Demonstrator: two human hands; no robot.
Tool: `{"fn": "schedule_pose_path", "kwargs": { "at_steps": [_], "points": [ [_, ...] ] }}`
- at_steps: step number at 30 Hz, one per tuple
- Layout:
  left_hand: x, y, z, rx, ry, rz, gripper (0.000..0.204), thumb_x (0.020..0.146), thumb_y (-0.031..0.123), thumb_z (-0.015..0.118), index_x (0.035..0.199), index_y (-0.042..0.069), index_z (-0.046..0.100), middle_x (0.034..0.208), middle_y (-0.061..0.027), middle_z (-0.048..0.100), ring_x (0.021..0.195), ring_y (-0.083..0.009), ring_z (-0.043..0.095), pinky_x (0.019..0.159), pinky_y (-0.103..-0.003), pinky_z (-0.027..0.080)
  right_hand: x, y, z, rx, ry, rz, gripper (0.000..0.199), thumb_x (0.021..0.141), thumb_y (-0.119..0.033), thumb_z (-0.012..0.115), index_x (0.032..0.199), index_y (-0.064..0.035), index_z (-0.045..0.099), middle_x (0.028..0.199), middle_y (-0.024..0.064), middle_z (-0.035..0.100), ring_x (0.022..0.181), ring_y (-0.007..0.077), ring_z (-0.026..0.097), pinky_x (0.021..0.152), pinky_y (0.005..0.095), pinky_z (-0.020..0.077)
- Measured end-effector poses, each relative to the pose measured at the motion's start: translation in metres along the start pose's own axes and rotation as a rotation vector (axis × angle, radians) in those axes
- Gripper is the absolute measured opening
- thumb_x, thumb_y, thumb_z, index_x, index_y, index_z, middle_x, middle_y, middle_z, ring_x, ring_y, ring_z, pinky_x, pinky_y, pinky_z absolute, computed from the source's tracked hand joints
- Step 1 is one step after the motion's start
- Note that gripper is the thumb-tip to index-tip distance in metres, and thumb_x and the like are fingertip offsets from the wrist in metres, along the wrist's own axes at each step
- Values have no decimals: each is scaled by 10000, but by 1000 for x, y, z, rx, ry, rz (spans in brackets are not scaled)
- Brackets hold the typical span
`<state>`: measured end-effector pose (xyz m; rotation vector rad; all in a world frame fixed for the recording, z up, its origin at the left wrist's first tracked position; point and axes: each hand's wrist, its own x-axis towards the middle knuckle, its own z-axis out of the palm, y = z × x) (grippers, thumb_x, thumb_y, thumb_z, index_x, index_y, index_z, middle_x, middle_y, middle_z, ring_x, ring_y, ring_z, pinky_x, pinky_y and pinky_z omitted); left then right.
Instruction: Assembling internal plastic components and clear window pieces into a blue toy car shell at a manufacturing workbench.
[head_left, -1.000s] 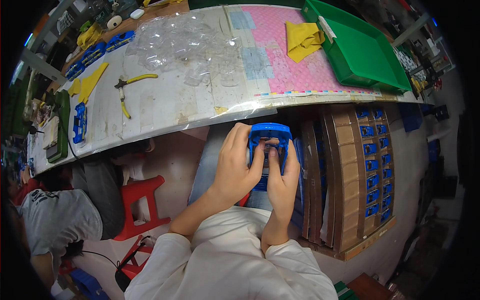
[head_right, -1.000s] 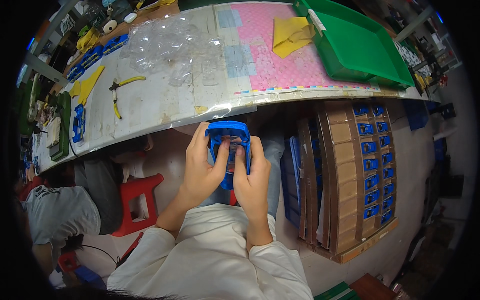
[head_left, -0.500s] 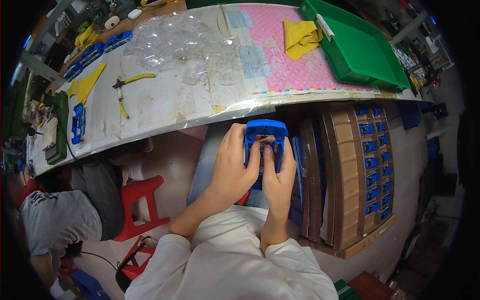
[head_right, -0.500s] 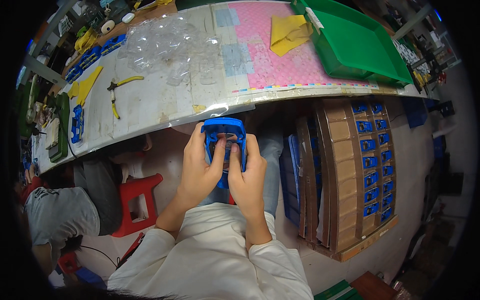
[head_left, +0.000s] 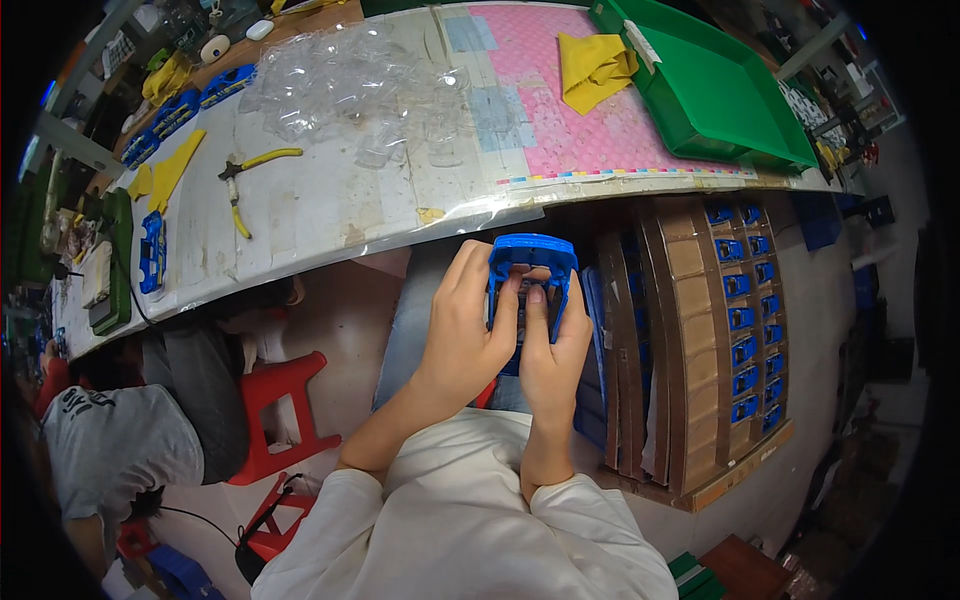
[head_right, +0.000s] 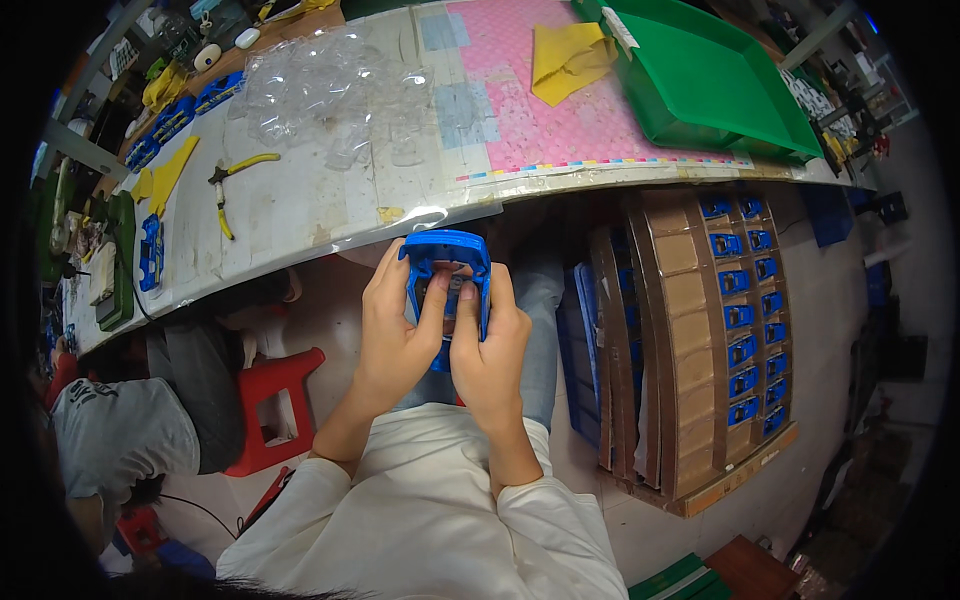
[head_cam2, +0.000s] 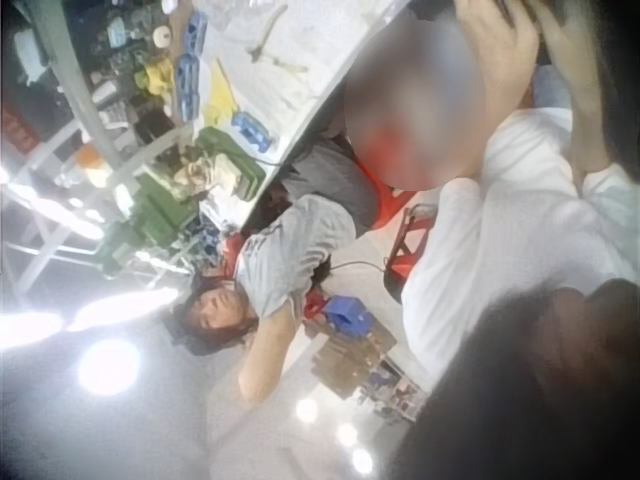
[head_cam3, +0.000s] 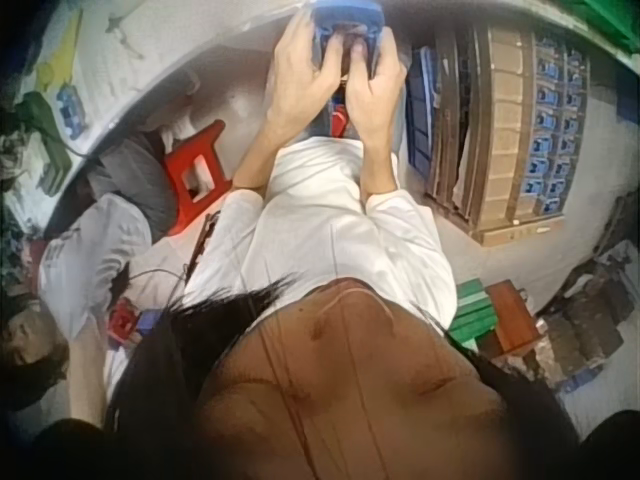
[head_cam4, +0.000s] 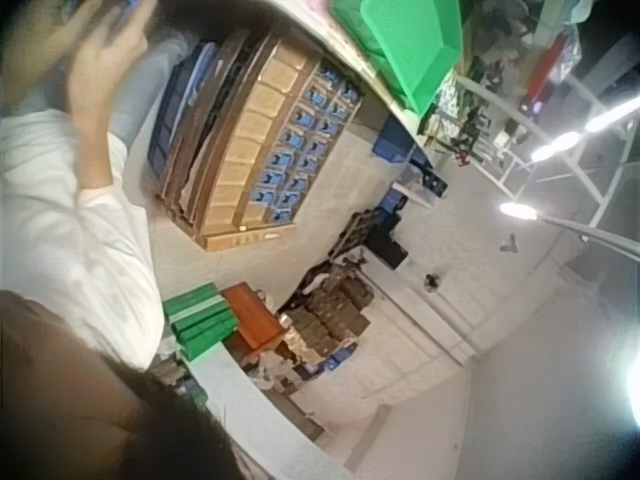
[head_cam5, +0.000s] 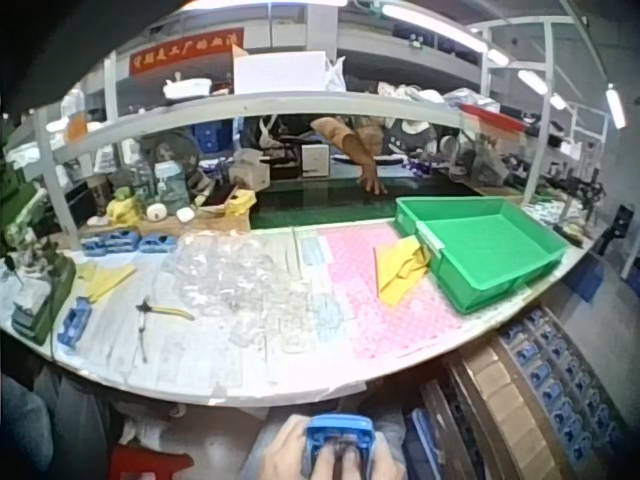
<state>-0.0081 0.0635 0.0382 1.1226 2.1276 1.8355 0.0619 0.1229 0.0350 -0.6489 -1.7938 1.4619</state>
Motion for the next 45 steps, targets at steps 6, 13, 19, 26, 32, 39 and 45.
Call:
{"fn": "schedule_pose_path", "kwargs": {
  "at_steps": [6,13,19,26,32,39,45],
  "points": [
    [3,1,2,-43,-1,45,111,797,-11,519,906,-35,524,833,-127,551,724,-221,553,648,-289,431,0,-1,-1,-27,28,5,57,874,-35,433,888,1,475,657,93,565,586,122,588,495,246,444],
    [1,-6,8,-40,30,25,126,782,-37,524,908,-37,531,827,-111,546,727,-172,547,635,-256,426,1,4,-4,-116,35,-12,47,846,-12,455,882,0,483,633,92,530,554,111,509,518,237,397],
    [1,-10,1,-24,105,-3,155,797,-39,553,945,-69,522,922,-81,525,801,-102,531,676,-207,431,2,3,-9,55,-128,54,176,835,9,440,1006,6,484,750,103,567,654,106,532,587,236,418],
    [6,-13,3,-137,179,-2,79,759,-23,561,820,-44,515,710,-97,448,595,-164,414,526,-263,344,-2,8,-12,140,-240,166,171,846,17,419,1007,15,475,782,94,570,693,96,526,623,236,433],
    [4,-16,2,-155,152,-12,189,743,1,568,922,-18,512,784,-101,518,701,-178,486,645,-265,391,0,7,-8,128,-191,139,137,866,2,419,991,14,476,786,93,566,705,88,520,634,236,430],
    [-9,-28,6,-367,-23,-183,161,756,19,576,906,-19,531,806,-104,574,719,-168,518,682,-279,413,3,12,-6,87,-156,78,124,877,-14,416,977,24,478,806,117,567,725,115,527,665,256,432],
    [-12,-24,7,-439,3,-209,162,776,22,582,928,-24,548,840,-101,600,760,-138,547,712,-262,429,-2,10,-5,48,-128,61,135,878,-15,402,981,25,481,802,125,568,719,124,533,649,255,433]
  ]
}}
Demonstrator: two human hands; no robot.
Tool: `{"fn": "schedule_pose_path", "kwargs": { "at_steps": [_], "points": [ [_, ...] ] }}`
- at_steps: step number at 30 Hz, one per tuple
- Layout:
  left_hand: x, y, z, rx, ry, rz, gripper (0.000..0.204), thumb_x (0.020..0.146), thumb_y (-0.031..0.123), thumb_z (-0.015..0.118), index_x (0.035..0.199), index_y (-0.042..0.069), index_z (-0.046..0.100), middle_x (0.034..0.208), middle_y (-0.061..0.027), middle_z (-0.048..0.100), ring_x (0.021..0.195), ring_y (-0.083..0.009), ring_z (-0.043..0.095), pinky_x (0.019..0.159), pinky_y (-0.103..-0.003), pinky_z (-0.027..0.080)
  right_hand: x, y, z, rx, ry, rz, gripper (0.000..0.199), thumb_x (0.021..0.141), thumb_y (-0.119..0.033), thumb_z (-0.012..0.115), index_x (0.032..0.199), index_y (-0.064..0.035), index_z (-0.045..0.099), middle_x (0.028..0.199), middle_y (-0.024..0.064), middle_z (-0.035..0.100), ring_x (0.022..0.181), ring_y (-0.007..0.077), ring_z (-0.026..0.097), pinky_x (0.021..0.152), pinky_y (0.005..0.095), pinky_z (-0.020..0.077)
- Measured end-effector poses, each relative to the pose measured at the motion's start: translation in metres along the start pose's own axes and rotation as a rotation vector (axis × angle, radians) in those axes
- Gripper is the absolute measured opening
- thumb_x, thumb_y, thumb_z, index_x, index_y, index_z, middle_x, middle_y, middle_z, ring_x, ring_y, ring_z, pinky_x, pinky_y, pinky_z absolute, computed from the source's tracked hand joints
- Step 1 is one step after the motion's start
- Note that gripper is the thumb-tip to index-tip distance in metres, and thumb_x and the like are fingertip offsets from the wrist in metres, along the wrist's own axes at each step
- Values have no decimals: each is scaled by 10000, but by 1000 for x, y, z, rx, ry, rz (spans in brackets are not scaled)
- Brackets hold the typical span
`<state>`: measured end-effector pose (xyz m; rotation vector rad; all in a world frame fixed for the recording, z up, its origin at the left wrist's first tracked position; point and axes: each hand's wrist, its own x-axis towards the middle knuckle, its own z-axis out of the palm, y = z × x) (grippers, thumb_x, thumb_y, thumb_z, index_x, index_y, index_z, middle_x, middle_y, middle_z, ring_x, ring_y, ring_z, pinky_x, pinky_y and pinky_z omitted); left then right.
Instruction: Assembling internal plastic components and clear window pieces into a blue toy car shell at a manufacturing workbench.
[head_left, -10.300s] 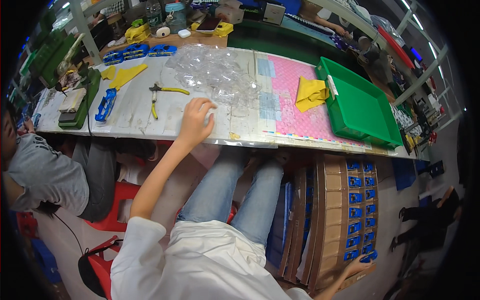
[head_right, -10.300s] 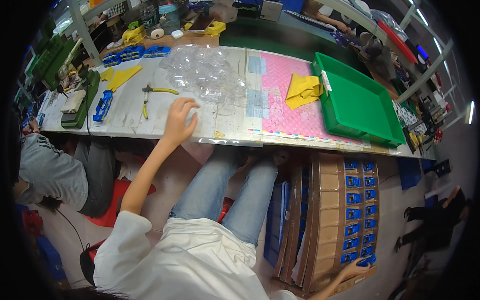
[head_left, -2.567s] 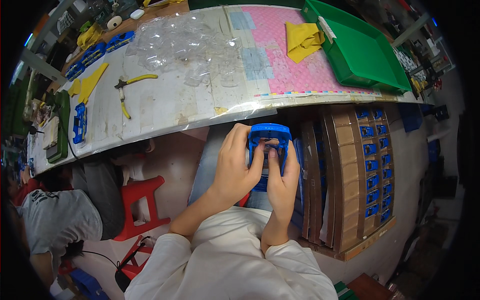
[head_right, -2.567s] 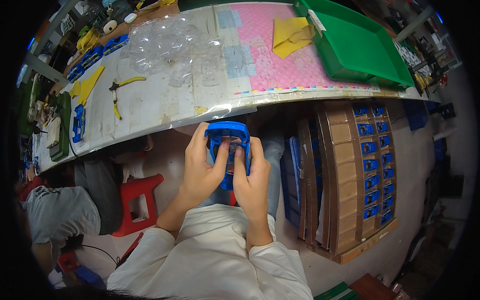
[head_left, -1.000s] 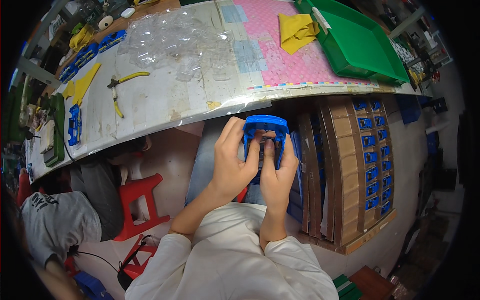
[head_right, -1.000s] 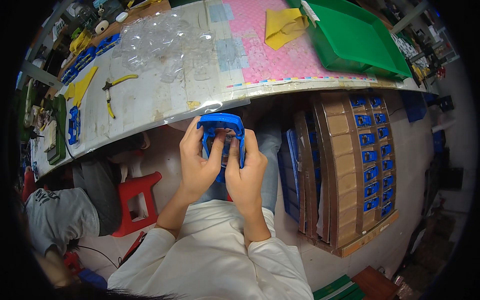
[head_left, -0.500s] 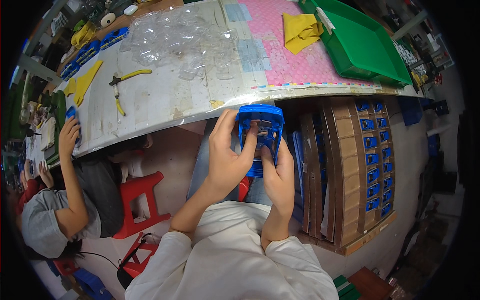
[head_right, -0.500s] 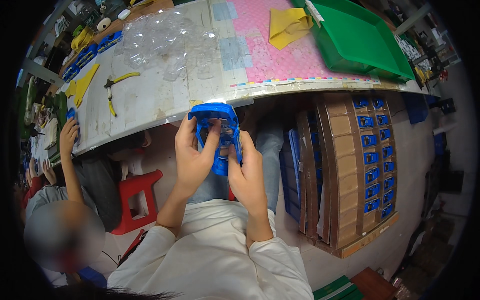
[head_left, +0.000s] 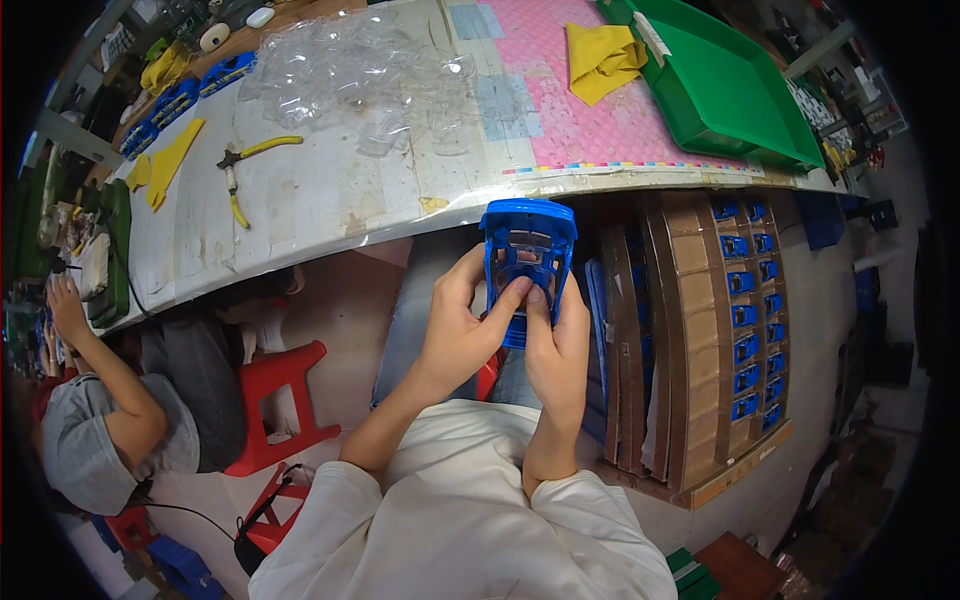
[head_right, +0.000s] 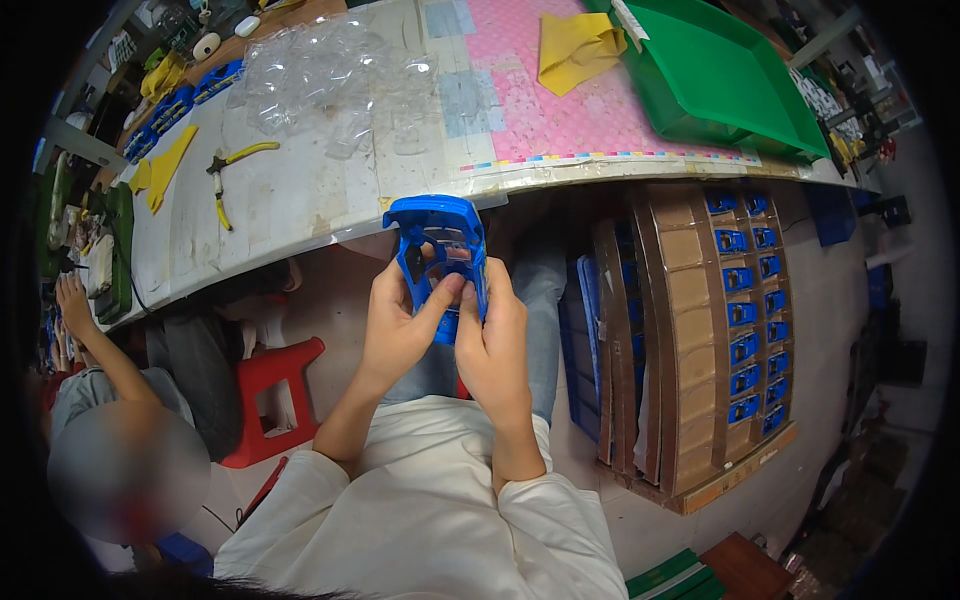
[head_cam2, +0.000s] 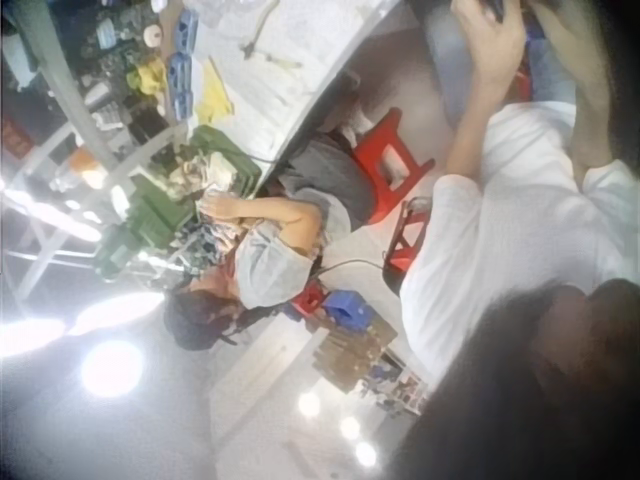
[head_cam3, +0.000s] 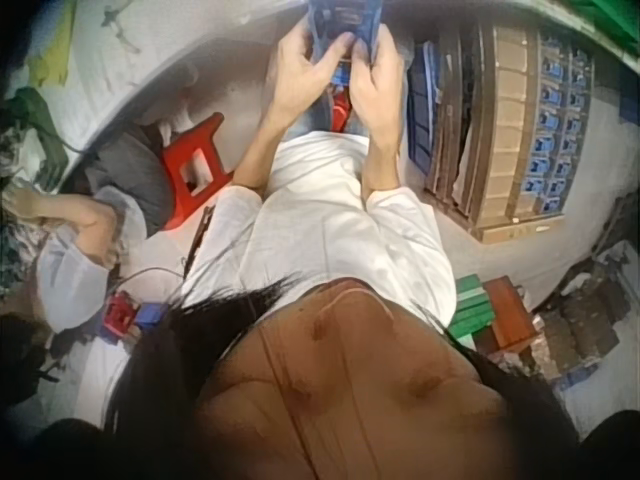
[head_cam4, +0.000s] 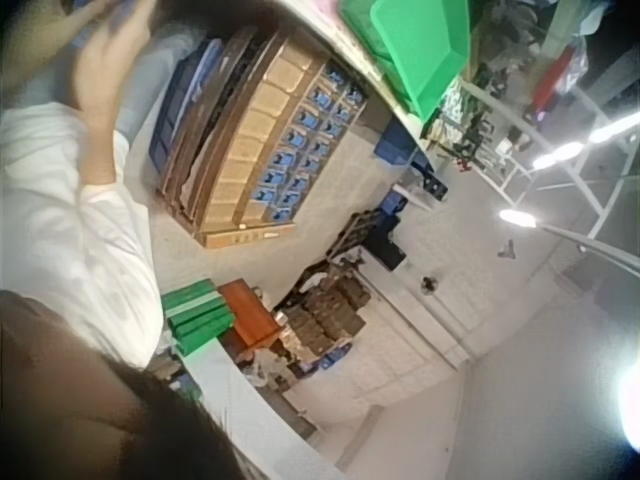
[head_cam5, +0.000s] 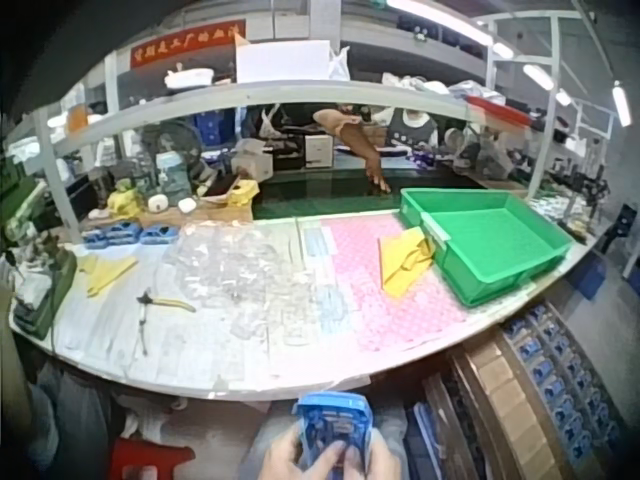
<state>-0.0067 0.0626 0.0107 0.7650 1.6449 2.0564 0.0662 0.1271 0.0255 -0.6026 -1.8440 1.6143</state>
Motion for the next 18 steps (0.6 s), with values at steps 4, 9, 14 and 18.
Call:
{"fn": "schedule_pose_path", "kwargs": {
  "at_steps": [4,9,14,18],
  "points": [
    [-5,1,-2,42,3,-39,179,777,13,580,950,-24,551,857,-99,603,789,-126,550,735,-257,431,-2,-1,-1,-40,-19,1,141,879,-15,396,981,25,484,807,129,572,722,137,548,644,255,434],
    [-6,4,1,-67,-33,-45,196,804,-14,535,1000,-20,534,934,-82,584,859,-124,534,781,-249,417,-3,-1,1,12,11,-18,138,880,-22,393,979,26,475,808,132,573,722,150,553,648,264,433],
    [-4,9,0,-198,-71,-98,228,827,-17,508,1055,-22,501,969,-72,572,887,-107,521,792,-236,412,1,-2,2,2,10,-5,123,879,-26,396,962,23,472,806,136,570,731,148,553,655,265,431],
    [0,11,1,-231,-70,-117,237,838,-14,504,1074,-22,493,975,-63,571,887,-89,524,790,-227,423,5,-5,3,3,-7,-12,122,873,-22,401,960,24,472,800,142,567,732,147,555,657,264,430]
  ]
}}
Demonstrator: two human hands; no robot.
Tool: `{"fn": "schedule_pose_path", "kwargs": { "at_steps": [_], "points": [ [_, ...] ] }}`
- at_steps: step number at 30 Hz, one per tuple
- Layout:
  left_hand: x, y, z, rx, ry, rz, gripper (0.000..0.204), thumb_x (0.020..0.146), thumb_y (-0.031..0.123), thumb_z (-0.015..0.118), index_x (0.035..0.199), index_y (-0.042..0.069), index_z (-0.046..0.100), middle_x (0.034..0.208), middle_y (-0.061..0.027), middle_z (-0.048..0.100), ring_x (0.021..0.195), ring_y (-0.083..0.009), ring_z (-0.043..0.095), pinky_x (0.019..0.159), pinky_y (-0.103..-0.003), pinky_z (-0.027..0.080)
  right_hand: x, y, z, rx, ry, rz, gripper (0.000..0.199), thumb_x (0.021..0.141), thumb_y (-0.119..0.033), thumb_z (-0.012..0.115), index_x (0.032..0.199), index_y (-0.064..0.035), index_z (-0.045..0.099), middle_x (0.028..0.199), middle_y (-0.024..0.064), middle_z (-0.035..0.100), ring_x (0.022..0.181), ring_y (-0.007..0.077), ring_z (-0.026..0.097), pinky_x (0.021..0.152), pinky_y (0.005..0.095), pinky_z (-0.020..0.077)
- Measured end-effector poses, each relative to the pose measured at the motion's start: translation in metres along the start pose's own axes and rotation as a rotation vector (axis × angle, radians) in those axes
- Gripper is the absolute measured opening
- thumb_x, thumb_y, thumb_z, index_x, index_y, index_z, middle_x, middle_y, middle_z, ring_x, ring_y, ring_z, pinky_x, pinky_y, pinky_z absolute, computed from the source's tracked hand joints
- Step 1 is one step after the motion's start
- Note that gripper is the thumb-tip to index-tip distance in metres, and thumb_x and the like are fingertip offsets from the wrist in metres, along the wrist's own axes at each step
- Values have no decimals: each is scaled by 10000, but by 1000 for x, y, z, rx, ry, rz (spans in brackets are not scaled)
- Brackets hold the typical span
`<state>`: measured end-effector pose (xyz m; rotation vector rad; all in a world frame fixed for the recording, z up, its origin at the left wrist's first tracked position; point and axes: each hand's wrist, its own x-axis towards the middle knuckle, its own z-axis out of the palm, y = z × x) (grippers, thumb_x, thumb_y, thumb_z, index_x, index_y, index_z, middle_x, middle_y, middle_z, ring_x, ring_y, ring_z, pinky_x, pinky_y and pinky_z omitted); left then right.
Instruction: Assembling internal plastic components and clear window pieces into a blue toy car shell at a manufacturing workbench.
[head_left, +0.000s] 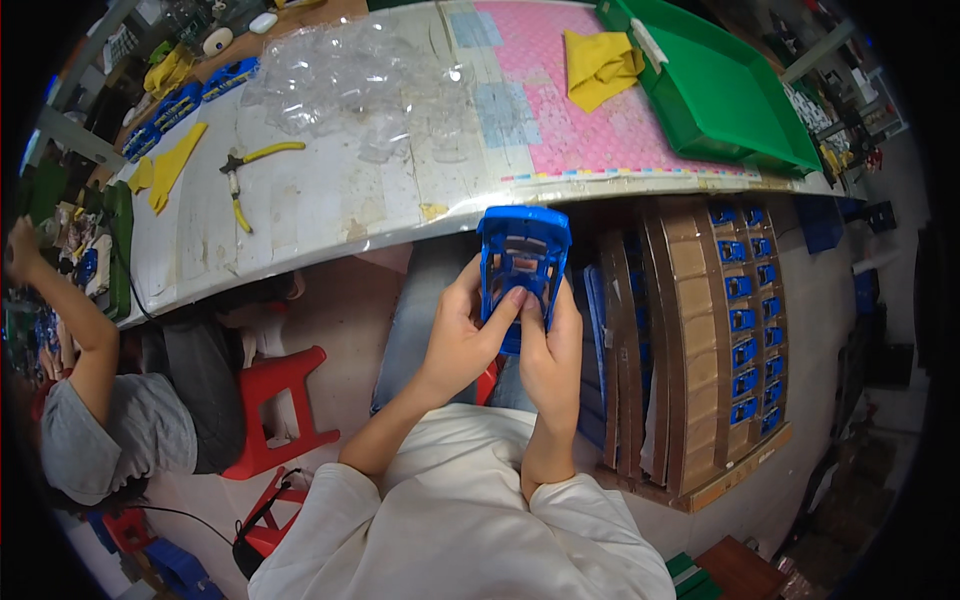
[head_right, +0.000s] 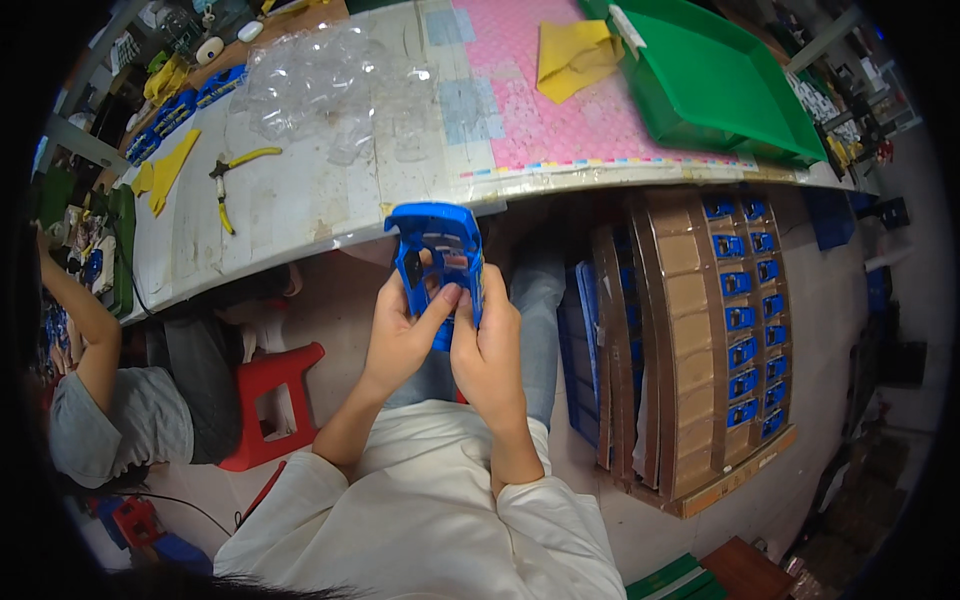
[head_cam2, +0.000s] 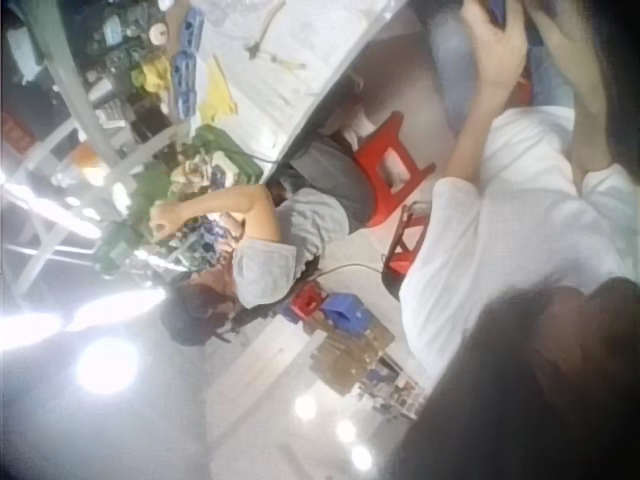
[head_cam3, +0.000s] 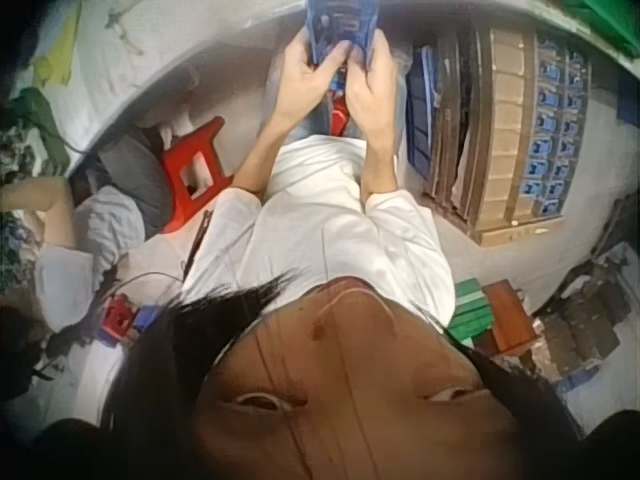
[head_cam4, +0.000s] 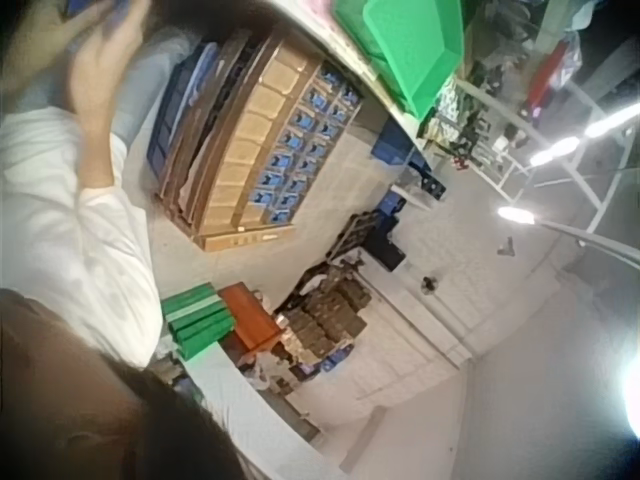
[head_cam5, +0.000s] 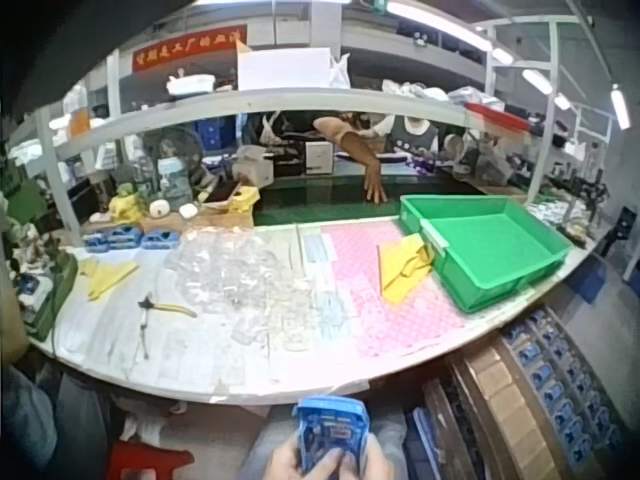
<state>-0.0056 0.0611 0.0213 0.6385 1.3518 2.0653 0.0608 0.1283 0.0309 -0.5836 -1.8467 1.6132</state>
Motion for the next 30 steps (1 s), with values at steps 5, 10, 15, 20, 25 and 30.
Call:
{"fn": "schedule_pose_path", "kwargs": {
  "at_steps": [5,10,15,20,25,30],
  "points": [
    [1,-10,-1,123,40,-44,249,816,17,576,1059,-1,525,940,-33,581,841,-65,526,738,-202,434,-1,6,-3,17,32,27,133,857,6,392,959,26,475,781,151,572,735,149,564,651,269,435],
    [5,-18,-15,211,123,64,214,815,27,573,1017,-22,523,941,-59,593,847,-81,542,744,-218,443,3,15,7,-50,4,41,198,866,-10,421,1052,4,356,853,120,553,794,135,533,703,257,423],
    [29,-23,-36,335,125,25,247,809,44,572,1039,-19,507,917,-67,580,821,-95,526,736,-240,433,27,23,0,-93,-288,59,260,864,-54,464,1094,9,361,853,114,570,773,108,532,650,252,431],
    [62,4,-87,436,206,10,187,828,25,533,1001,22,463,865,-49,542,777,-103,529,683,-238,444,82,27,-36,-165,-198,-43,248,823,-136,573,995,43,557,844,132,615,805,136,584,683,264,479],
    [74,22,-182,801,211,-123,220,750,-49,551,944,21,473,765,-34,535,689,-79,515,589,-218,430,175,30,-107,-615,466,-479,295,731,-73,558,1011,16,520,1011,191,518,1016,345,456,909,406,338],
    [84,44,-198,872,234,-228,225,702,-38,582,900,8,486,688,-15,513,608,-74,487,545,-215,410,231,56,-174,-1088,736,-484,454,693,-278,645,1013,18,518,1069,185,505,1134,384,367,1033,527,132]
  ]
}}
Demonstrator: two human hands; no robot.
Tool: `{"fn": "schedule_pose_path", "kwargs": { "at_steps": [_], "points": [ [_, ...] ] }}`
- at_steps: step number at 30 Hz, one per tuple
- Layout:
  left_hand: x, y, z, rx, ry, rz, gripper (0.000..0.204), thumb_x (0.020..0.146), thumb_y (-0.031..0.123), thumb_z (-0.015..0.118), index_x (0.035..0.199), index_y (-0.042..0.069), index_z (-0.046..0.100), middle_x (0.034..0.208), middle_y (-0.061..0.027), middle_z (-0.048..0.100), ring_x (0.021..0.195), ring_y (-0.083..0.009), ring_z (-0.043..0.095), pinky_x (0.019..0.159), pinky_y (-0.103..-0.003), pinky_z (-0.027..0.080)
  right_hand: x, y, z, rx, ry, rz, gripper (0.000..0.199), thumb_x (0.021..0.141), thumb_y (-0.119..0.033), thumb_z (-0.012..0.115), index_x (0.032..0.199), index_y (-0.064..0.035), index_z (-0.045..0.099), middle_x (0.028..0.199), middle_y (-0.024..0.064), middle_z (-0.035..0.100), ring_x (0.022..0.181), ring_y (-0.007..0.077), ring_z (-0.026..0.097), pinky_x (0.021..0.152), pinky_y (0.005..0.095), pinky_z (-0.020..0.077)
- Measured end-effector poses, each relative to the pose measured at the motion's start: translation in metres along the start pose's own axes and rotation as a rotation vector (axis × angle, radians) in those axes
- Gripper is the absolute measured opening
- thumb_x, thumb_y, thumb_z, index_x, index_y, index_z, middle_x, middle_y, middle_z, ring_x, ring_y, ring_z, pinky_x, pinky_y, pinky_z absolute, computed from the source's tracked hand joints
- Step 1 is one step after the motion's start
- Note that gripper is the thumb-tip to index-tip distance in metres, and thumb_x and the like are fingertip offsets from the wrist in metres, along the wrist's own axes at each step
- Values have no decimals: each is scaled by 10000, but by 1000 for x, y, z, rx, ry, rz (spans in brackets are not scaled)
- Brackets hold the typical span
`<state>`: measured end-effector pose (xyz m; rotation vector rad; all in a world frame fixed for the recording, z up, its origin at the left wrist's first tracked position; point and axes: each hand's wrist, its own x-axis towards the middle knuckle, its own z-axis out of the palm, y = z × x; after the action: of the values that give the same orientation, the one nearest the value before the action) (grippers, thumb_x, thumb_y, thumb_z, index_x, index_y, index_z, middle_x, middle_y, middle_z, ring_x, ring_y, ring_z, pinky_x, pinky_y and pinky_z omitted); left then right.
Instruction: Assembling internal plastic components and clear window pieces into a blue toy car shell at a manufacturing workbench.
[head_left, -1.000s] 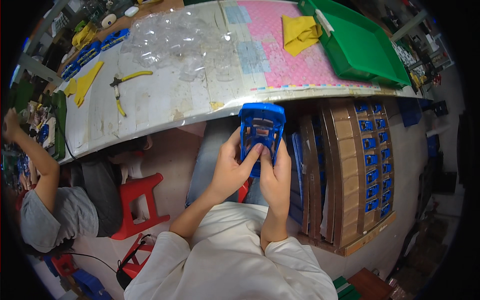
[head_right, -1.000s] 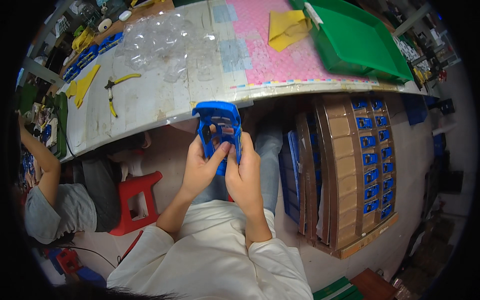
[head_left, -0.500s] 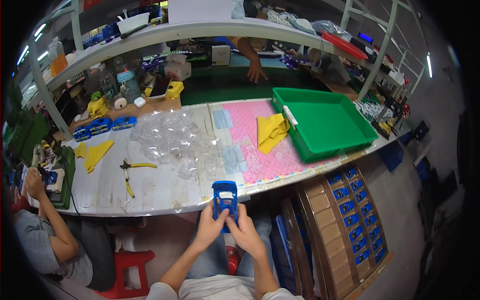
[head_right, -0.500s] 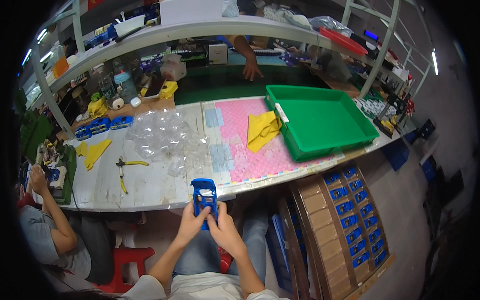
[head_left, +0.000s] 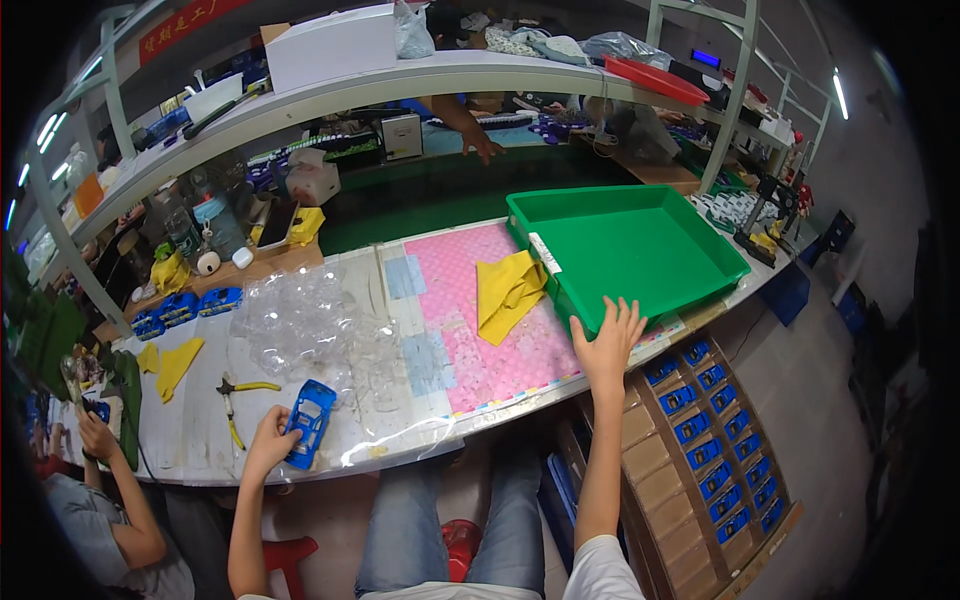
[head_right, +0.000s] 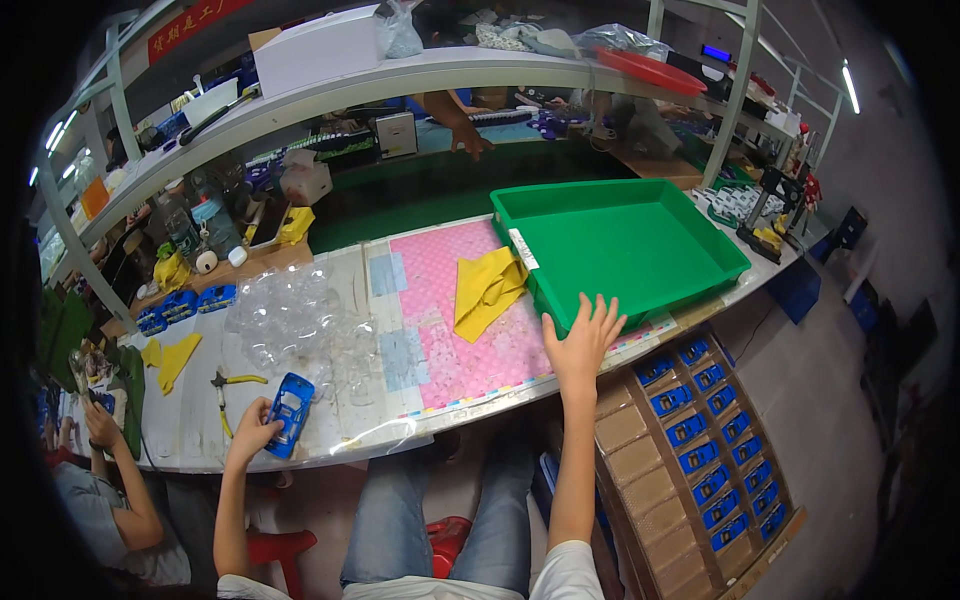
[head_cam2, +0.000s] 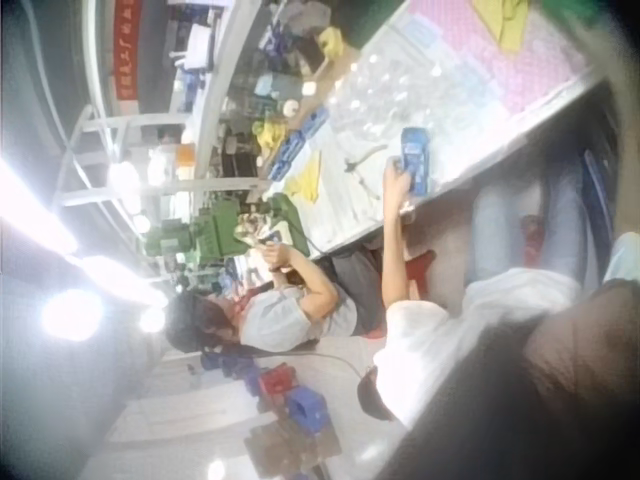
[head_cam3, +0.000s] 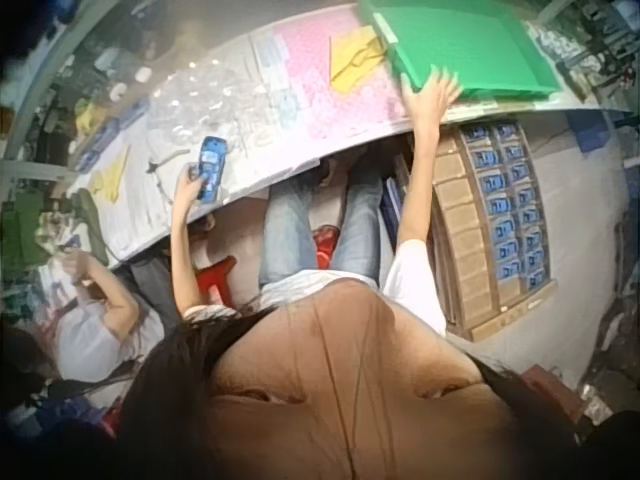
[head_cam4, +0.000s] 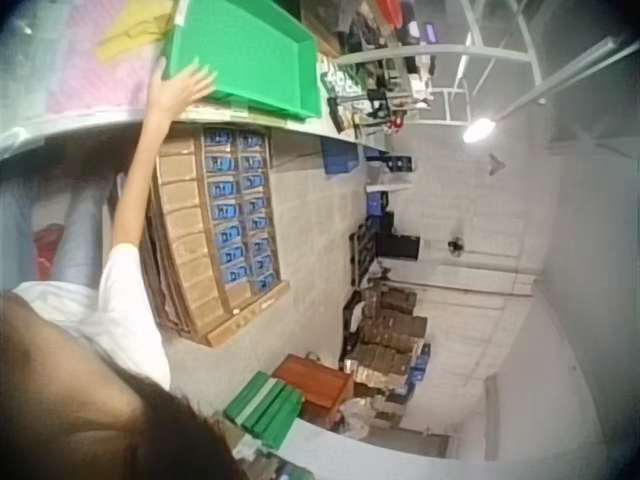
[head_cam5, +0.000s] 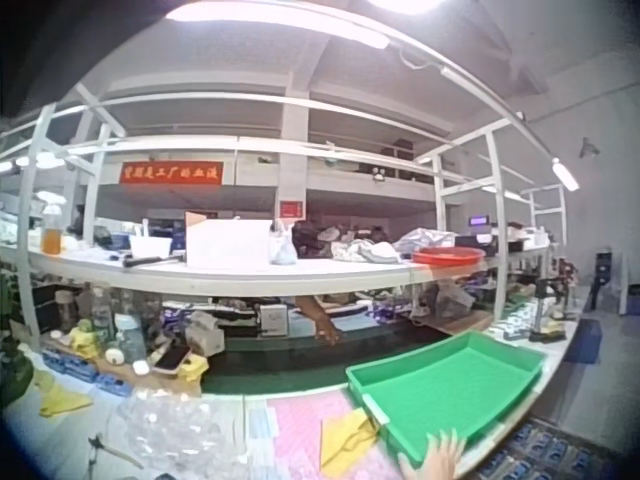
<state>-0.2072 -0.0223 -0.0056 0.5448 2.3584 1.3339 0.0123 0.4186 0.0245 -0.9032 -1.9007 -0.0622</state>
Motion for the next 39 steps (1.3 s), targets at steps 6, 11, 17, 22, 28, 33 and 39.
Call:
{"fn": "schedule_pose_path", "kwargs": {
  "at_steps": [6,11,17,22,28,33,39],
  "points": [
    [5,6,-11,371,6,22,283,666,80,643,887,-29,503,714,-124,555,642,-202,539,607,-316,436,-5,19,14,61,-116,-40,177,626,-123,682,706,-15,567,808,113,521,934,286,471,1021,502,206],
    [-5,16,-2,492,99,91,351,662,125,644,925,-61,504,801,-216,574,742,-315,573,685,-366,445,-3,33,5,80,-103,-48,187,618,-126,684,683,-13,549,777,105,512,895,283,478,1022,495,209],
    [-10,20,-3,524,128,84,374,674,158,632,946,-71,515,866,-245,556,813,-367,547,723,-395,434,-1,41,-2,128,-96,-81,166,614,-91,667,693,-12,545,770,113,505,884,284,480,1019,498,212],
    [-5,12,4,644,302,245,375,678,168,620,977,-28,508,915,-208,528,892,-365,487,775,-440,395,6,37,23,100,-28,-105,173,623,-117,646,743,-18,570,802,126,529,911,301,469,998,512,221],
    [-8,-7,0,613,338,273,344,696,170,594,974,-14,510,913,-187,530,871,-360,487,752,-452,395,60,-44,108,183,-167,-199,194,708,-185,630,791,-15,588,837,168,541,890,321,474,934,501,267],
    [-9,-5,15,509,391,383,304,689,133,611,940,-15,524,876,-170,517,858,-344,469,755,-422,379,86,-74,196,82,-252,-149,267,744,-227,611,853,15,583,909,199,543,951,337,470,939,521,257],
    [-18,9,18,425,423,389,268,699,78,592,936,-21,515,889,-174,508,872,-339,455,788,-411,365,94,-89,245,56,-212,-162,286,749,-225,607,882,23,559,909,195,529,949,335,462,937,497,263]
  ]
}}
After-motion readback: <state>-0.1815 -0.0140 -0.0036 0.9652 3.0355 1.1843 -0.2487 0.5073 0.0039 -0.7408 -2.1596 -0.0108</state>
